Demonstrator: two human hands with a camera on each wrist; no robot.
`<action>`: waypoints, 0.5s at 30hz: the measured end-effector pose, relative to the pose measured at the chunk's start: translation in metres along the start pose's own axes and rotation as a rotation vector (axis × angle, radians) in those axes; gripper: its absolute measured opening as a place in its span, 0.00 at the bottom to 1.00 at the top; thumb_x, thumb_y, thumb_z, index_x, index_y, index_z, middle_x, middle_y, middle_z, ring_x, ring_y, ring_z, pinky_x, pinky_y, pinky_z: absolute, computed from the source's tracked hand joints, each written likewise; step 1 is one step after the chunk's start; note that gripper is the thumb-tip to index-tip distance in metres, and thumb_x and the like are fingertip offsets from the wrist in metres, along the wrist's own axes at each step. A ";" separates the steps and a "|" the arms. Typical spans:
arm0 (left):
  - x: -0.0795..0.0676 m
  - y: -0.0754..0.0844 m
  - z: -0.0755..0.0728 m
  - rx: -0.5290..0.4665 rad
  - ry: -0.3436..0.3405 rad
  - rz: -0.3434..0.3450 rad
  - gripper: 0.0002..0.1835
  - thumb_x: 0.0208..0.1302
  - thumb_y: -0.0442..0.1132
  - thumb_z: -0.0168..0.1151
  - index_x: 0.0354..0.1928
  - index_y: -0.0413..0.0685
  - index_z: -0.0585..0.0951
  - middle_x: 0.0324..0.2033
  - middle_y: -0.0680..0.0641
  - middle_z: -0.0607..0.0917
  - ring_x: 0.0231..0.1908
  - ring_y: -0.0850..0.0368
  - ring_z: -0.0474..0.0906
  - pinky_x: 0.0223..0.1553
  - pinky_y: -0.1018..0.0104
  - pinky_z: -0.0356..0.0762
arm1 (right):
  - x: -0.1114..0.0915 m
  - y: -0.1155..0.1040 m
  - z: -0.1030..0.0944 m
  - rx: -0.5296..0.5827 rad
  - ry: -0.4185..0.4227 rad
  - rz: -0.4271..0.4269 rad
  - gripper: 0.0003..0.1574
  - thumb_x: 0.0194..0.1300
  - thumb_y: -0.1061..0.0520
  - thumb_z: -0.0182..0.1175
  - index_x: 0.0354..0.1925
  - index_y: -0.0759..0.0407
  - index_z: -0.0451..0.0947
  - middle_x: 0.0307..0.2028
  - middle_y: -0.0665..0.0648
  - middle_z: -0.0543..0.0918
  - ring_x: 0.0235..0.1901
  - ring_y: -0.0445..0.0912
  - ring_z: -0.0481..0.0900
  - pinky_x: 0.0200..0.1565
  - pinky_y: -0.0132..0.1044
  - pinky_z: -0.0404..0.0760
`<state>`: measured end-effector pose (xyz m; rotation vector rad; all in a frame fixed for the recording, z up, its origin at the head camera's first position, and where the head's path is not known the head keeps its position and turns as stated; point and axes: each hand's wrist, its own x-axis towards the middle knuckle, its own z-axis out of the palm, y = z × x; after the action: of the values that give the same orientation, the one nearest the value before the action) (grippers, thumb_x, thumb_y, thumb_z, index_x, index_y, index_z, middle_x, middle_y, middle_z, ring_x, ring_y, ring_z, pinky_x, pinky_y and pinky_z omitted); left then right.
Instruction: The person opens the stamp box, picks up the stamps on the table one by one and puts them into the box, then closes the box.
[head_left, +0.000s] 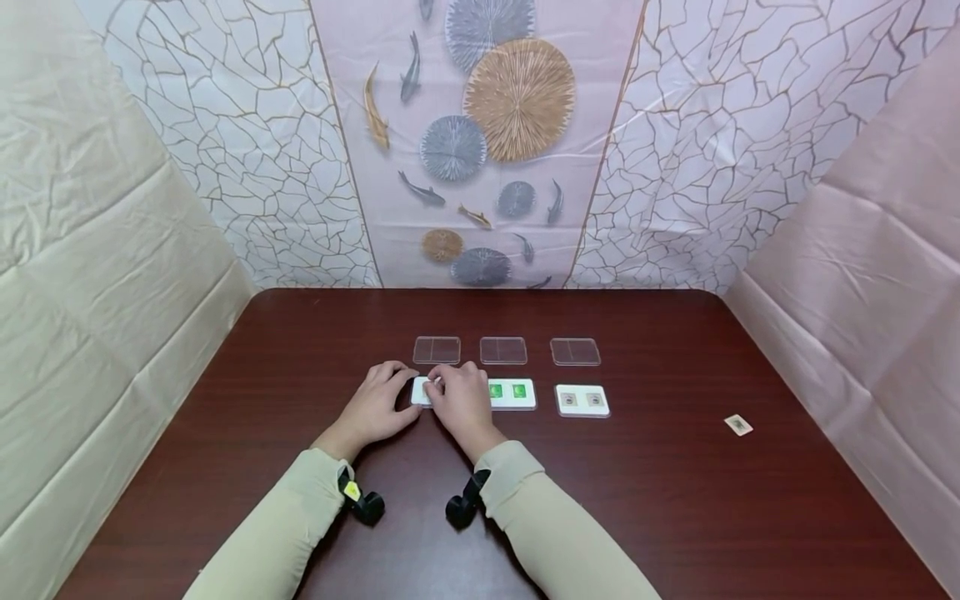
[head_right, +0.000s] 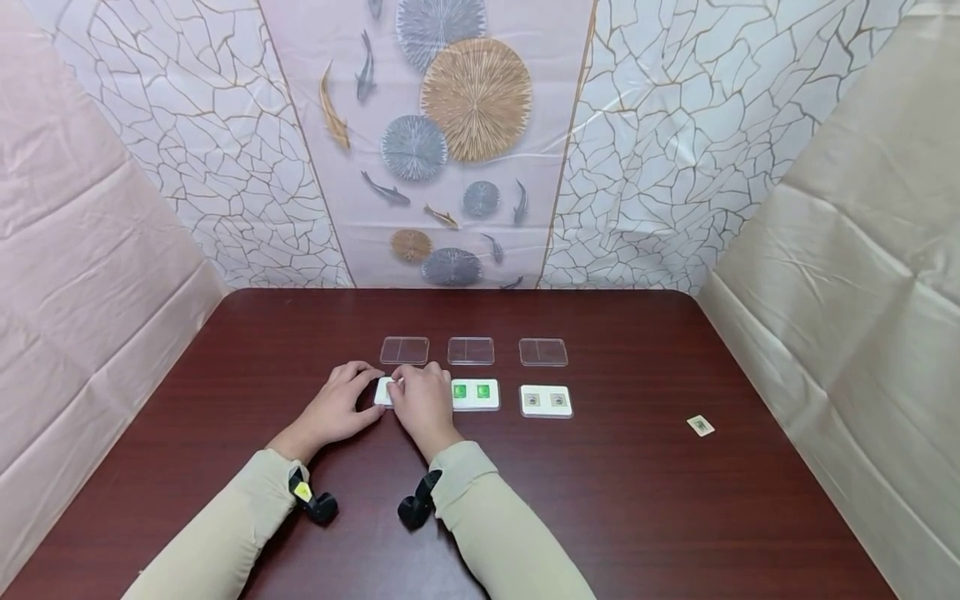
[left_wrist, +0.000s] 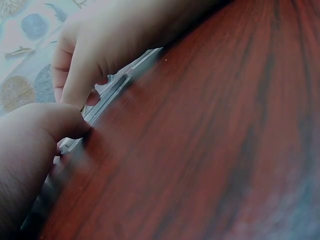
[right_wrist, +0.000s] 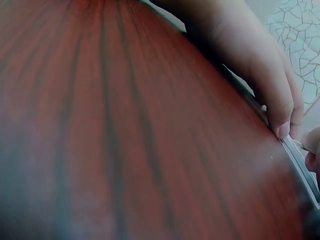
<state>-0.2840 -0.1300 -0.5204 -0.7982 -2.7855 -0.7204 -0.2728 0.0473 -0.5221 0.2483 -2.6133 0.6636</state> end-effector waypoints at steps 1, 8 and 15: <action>0.000 0.000 0.000 0.000 0.004 0.004 0.28 0.60 0.47 0.67 0.61 0.43 0.79 0.58 0.41 0.74 0.61 0.37 0.67 0.62 0.42 0.68 | 0.000 0.000 0.001 -0.012 -0.001 0.000 0.05 0.66 0.49 0.67 0.36 0.47 0.86 0.21 0.42 0.81 0.37 0.47 0.75 0.46 0.43 0.72; 0.000 -0.001 0.000 -0.002 0.016 0.021 0.27 0.60 0.47 0.66 0.60 0.43 0.80 0.57 0.40 0.75 0.61 0.36 0.67 0.62 0.42 0.67 | 0.003 -0.002 0.009 -0.085 0.011 -0.072 0.07 0.66 0.48 0.66 0.38 0.47 0.85 0.21 0.42 0.82 0.38 0.48 0.77 0.48 0.44 0.73; 0.000 -0.002 0.001 -0.009 0.001 0.012 0.26 0.61 0.47 0.65 0.60 0.44 0.79 0.58 0.40 0.74 0.62 0.36 0.66 0.62 0.41 0.67 | 0.004 -0.004 0.009 -0.130 0.008 -0.115 0.06 0.64 0.47 0.68 0.33 0.46 0.83 0.20 0.41 0.81 0.36 0.46 0.75 0.48 0.42 0.73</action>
<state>-0.2846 -0.1309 -0.5221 -0.8153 -2.7763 -0.7310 -0.2786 0.0391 -0.5254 0.3516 -2.5993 0.4533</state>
